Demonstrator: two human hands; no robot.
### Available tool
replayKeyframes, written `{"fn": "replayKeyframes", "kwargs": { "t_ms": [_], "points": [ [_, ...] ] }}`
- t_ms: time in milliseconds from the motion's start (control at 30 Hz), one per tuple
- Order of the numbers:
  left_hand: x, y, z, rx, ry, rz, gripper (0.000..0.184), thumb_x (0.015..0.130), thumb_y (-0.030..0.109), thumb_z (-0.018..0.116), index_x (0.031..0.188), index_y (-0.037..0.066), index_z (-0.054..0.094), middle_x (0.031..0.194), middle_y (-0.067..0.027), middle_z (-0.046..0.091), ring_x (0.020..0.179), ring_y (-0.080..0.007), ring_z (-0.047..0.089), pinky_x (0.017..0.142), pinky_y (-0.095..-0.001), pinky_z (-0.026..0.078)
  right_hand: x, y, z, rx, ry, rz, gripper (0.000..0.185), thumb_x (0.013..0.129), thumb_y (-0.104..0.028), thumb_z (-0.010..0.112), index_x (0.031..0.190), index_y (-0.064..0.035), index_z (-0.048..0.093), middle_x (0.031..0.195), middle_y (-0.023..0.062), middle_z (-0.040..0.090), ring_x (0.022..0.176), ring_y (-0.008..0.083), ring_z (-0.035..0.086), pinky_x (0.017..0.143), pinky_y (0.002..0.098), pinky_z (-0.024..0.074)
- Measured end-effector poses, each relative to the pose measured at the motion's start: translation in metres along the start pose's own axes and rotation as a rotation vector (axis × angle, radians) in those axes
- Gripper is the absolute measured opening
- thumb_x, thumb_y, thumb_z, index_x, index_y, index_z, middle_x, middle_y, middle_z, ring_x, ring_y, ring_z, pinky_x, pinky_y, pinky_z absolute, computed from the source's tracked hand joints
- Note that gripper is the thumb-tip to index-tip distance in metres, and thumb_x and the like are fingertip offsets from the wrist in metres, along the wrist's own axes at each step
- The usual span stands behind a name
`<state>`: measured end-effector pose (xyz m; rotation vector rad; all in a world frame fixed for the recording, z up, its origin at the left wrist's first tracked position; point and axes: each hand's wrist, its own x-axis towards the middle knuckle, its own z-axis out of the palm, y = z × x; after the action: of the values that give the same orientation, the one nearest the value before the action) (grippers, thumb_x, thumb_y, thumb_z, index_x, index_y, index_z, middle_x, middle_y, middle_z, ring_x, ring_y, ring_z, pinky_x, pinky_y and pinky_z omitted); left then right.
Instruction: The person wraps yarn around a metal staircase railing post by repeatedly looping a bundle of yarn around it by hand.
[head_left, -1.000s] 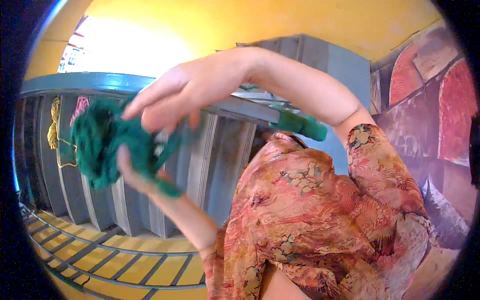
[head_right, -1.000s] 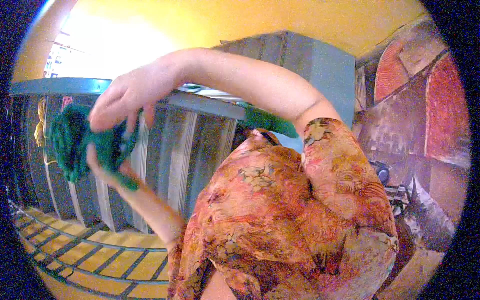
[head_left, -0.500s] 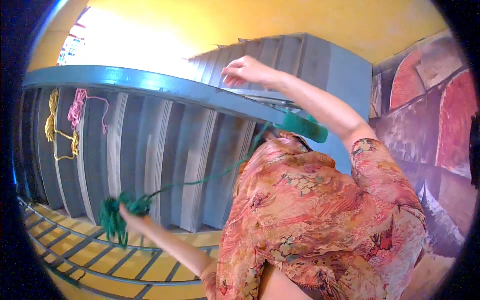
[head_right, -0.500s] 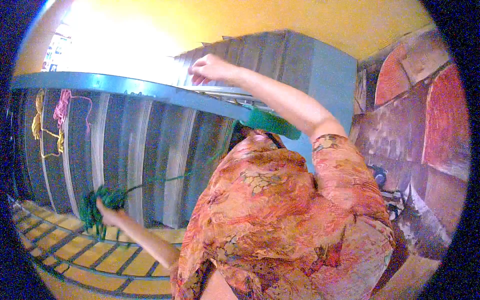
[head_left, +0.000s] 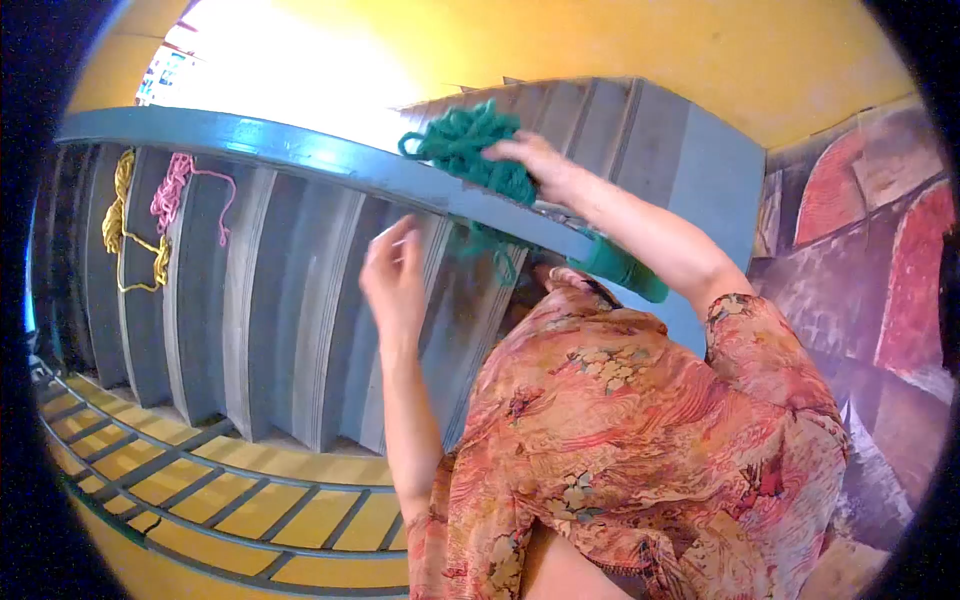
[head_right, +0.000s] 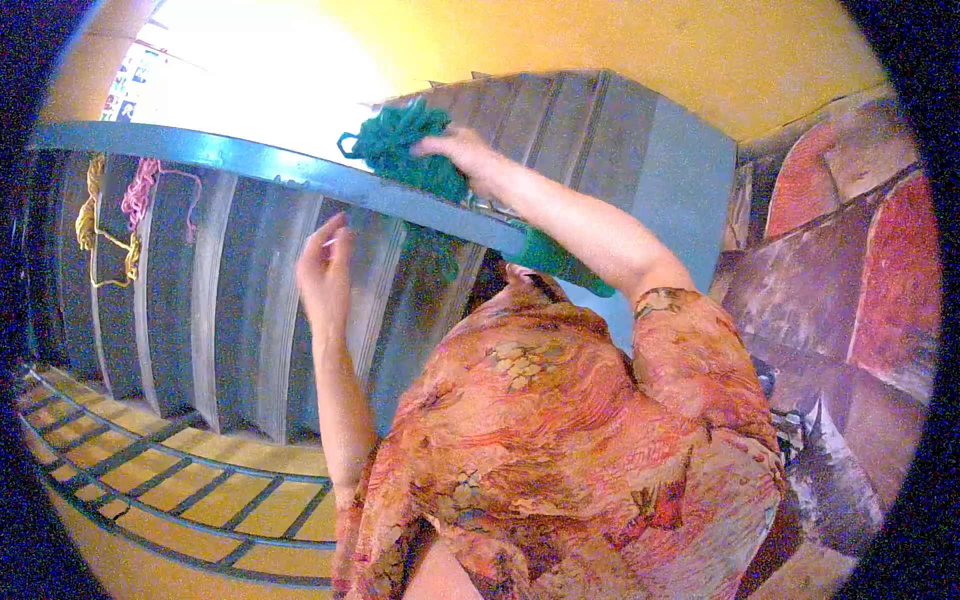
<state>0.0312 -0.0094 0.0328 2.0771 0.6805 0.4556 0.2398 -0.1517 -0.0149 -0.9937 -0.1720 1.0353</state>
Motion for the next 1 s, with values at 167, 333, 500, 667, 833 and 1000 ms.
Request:
{"fn": "replayKeyframes", "kwargs": {
  "t_ms": [167,333,500,667,833,1000],
  "points": [
    [-0.01,0.059,-0.048,-0.339,0.38,0.228,0.041,0.089,0.016,0.061,0.127,0.002,0.051,0.124,-0.0152,0.056,0.108,-0.0212,0.057,0.089,-0.0348,0.049,-0.019,-0.073,0.053,-0.371,0.07,-0.737,0.042,0.073,-0.009,0.072,0.112,-0.0016,0.058,0.102,0.0105,0.067,0.085,0.0187,0.066,0.078,0.0331,0.0552],
    [0.009,0.088,-0.035,-0.729,0.376,0.4,0.064,0.081,0.009,0.07,0.136,0.005,0.038,0.13,-0.0106,0.048,0.114,-0.0217,0.051,0.096,-0.0364,0.044,-0.059,-0.097,0.177,-0.717,-0.553,-0.775,0.055,0.086,-0.049,0.057,0.117,-0.0038,0.058,0.11,0.0108,0.064,0.108,0.0204,0.056,0.098,0.0326,0.0416],
    [-0.003,0.054,-0.095,-1.191,0.567,0.011,0.043,0.082,0.027,0.056,0.116,-0.001,0.056,0.118,-0.0162,0.058,0.108,-0.0297,0.057,0.095,-0.0412,0.045,-0.072,-0.098,0.196,-0.828,-0.898,-0.723,0.052,0.092,-0.049,0.049,0.116,-0.0034,0.061,0.112,0.0131,0.063,0.105,0.0204,0.059,0.089,0.0325,0.0479],
    [-0.064,-0.084,-0.234,-1.242,0.86,-0.034,0.04,0.084,0.02,0.054,0.117,-0.003,0.056,0.12,-0.0193,0.058,0.108,-0.0333,0.056,0.096,-0.0503,0.044,-0.06,-0.092,0.086,-0.716,-0.458,-0.262,0.033,0.097,-0.03,0.047,0.103,-0.004,0.066,0.088,0.0063,0.069,0.076,0.014,0.067,0.067,0.024,0.0542],
    [-0.156,-0.111,-0.332,-0.656,1.264,-0.073,0.037,0.081,0.015,0.059,0.112,-0.004,0.058,0.114,-0.0163,0.061,0.103,-0.0303,0.058,0.093,-0.0472,0.045,-0.039,-0.027,-0.04,-1.244,-0.009,0.272,0.053,0.093,-0.053,0.045,0.098,-0.0045,0.066,0.084,0.0045,0.067,0.072,0.0138,0.06,0.062,0.0262,0.0459],
    [-0.23,-0.093,-0.325,-0.536,1.53,-0.172,0.036,0.079,0.015,0.061,0.11,-0.003,0.058,0.112,-0.0156,0.061,0.103,-0.0293,0.058,0.093,-0.0454,0.046,-0.072,-0.012,-0.083,-0.567,-0.212,0.457,0.065,0.094,-0.056,0.039,0.107,0.0032,0.062,0.093,0.0133,0.068,0.088,0.0191,0.064,0.084,0.0325,0.0493]
  ]
}}
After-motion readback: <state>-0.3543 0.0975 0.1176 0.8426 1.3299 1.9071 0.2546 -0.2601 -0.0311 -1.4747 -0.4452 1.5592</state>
